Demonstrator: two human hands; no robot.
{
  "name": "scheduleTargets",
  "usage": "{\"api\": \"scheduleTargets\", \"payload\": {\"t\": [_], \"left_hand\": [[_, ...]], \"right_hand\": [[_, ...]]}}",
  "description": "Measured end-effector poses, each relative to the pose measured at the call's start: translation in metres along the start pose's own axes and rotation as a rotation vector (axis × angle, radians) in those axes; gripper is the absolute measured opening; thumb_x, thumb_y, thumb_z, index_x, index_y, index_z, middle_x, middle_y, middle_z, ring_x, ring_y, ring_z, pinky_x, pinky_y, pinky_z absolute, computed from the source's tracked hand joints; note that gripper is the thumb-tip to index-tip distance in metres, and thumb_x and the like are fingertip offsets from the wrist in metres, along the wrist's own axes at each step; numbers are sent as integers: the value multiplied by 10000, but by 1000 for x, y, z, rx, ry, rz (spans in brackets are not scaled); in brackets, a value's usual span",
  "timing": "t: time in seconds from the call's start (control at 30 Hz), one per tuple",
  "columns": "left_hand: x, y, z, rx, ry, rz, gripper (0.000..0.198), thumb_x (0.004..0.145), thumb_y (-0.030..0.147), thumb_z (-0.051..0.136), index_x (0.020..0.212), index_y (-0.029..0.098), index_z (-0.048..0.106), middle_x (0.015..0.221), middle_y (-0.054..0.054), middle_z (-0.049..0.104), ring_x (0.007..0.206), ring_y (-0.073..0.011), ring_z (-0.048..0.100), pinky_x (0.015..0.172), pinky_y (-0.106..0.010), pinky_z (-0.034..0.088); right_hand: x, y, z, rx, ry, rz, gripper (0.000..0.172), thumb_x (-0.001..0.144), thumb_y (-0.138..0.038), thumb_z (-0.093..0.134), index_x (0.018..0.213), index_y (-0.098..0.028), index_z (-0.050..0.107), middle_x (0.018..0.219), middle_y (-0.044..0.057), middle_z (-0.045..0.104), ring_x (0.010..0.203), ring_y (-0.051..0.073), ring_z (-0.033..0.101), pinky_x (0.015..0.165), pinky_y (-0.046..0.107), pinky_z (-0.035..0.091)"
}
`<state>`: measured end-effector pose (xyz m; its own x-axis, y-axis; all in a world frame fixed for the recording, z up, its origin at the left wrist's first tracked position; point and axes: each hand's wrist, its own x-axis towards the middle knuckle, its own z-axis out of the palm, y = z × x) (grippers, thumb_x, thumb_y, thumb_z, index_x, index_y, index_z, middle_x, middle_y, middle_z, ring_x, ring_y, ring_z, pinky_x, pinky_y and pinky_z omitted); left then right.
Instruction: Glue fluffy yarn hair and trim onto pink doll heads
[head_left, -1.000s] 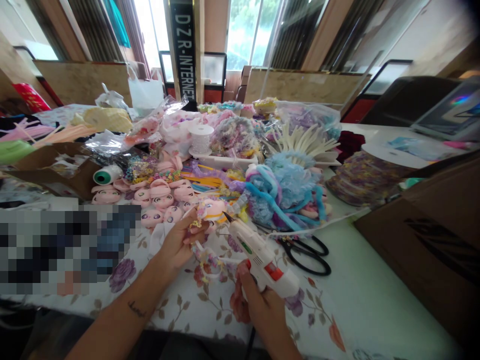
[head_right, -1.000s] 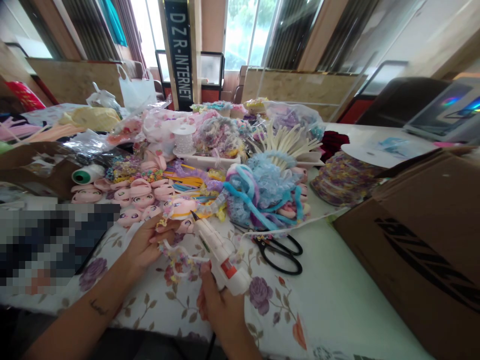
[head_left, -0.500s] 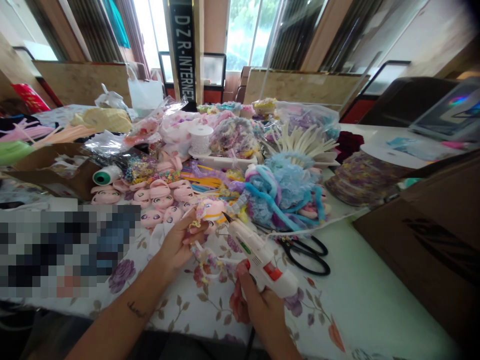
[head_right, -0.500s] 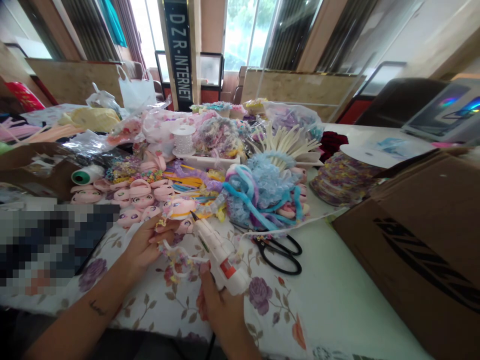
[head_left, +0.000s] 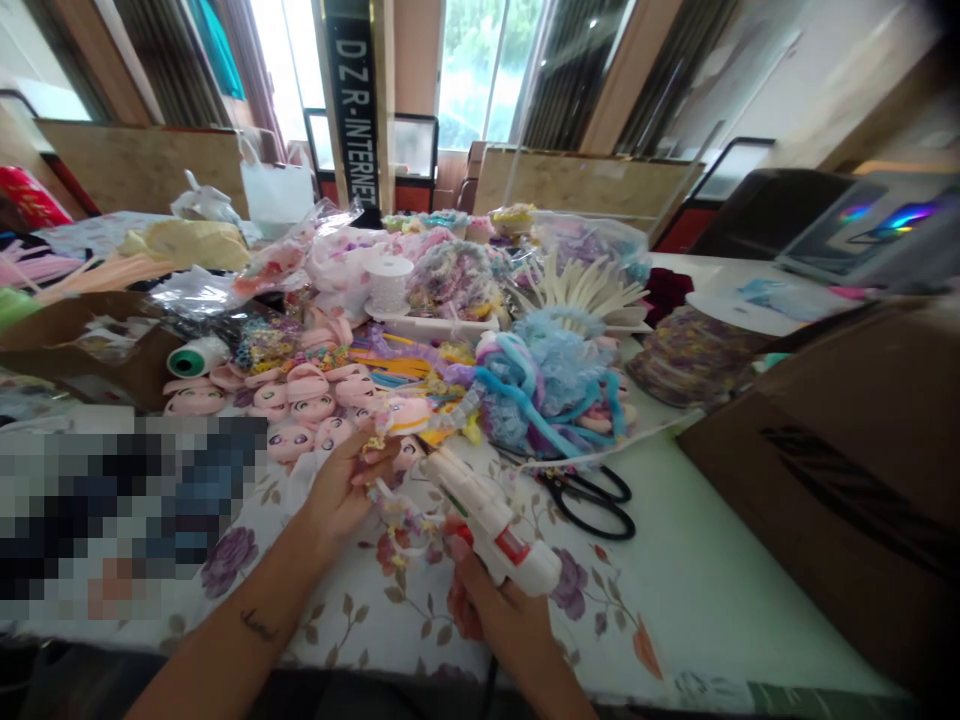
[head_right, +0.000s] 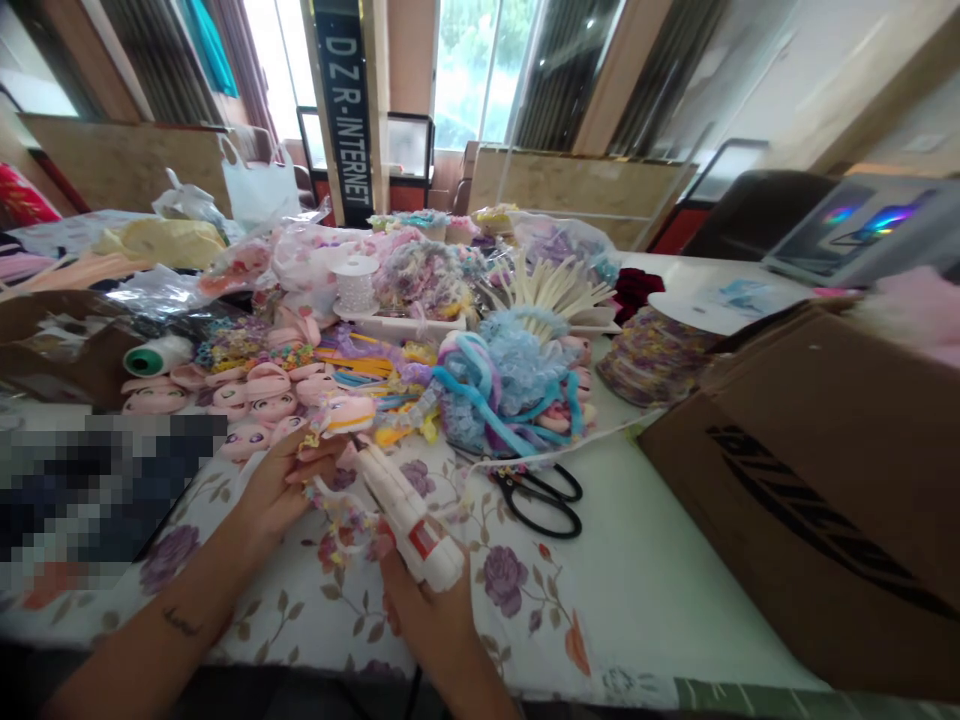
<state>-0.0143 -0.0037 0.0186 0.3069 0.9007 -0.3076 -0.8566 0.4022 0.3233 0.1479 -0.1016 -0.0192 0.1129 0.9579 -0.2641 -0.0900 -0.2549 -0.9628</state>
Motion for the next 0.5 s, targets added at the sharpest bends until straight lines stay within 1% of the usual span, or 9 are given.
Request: {"api": "scheduleTargets", "payload": {"t": [0.03, 0.1, 0.17, 0.23, 0.3, 0.33, 0.4, 0.43, 0.5], "left_hand": [[0, 1, 0, 3, 3, -2, 331, 977, 159, 244, 705, 135, 432, 553, 57, 346, 319, 12, 315, 287, -63, 242], [-1, 2, 0, 4, 26, 1, 332, 978, 160, 229, 707, 144, 422, 556, 56, 348, 313, 8, 322, 284, -72, 257], [-1, 2, 0, 3, 42, 4, 323, 979, 166, 225, 718, 149, 415, 553, 59, 346, 311, 3, 333, 278, -77, 260], [-2, 1, 0, 14, 50, -8, 319, 975, 152, 211, 724, 156, 407, 549, 60, 348, 309, -4, 335, 272, -84, 262], [-4, 0, 1, 31, 51, -21, 319, 973, 134, 202, 723, 162, 398, 550, 56, 359, 313, -7, 345, 275, -87, 270], [-4, -1, 1, 42, 49, -24, 320, 974, 130, 202, 718, 165, 392, 551, 55, 363, 318, -8, 353, 278, -87, 274], [-5, -2, 1, 65, 49, -20, 320, 975, 124, 205, 715, 169, 384, 550, 54, 369, 321, -8, 362, 279, -86, 275], [-5, -2, 1, 77, 53, -16, 317, 976, 124, 207, 717, 169, 385, 550, 54, 372, 318, -7, 359, 276, -88, 272], [-5, -2, 1, 92, 68, -9, 314, 977, 127, 209, 723, 166, 390, 550, 55, 377, 308, -5, 353, 271, -90, 266]], "right_hand": [[-1, 0, -5, 7, -1, -23, 519, 720, -642, 631, 885, -152, 677, 385, -38, 504, 314, 97, 430, 324, 206, 340], [-1, -4, -26, -15, 57, -104, 493, 738, -619, 625, 856, -144, 687, 409, -22, 531, 350, 106, 450, 364, 226, 382], [2, -14, -60, -97, 206, -207, 448, 741, -572, 641, 861, -143, 691, 446, -13, 561, 387, 118, 471, 397, 237, 398], [8, -29, -106, -220, 363, -250, 448, 767, -551, 602, 931, -142, 687, 428, -21, 555, 377, 133, 472, 396, 245, 383], [17, -43, -159, -455, 499, -217, 435, 764, -532, 577, 903, -138, 699, 433, -4, 575, 391, 159, 504, 436, 274, 419], [22, -47, -184, -578, 584, -182, 424, 755, -536, 560, 818, -142, 705, 422, 10, 576, 404, 180, 532, 469, 294, 441], [34, -51, -226, -811, 655, -73, 374, 750, -497, 525, 696, -166, 690, 487, 64, 644, 499, 237, 625, 551, 328, 482], [40, -50, -242, -906, 685, -48, 353, 741, -485, 515, 633, -185, 667, 538, 88, 674, 556, 259, 656, 576, 334, 490], [52, -45, -261, -979, 707, -42, 323, 723, -474, 534, 614, -197, 660, 631, 122, 707, 705, 305, 690, 636, 343, 496]]}}
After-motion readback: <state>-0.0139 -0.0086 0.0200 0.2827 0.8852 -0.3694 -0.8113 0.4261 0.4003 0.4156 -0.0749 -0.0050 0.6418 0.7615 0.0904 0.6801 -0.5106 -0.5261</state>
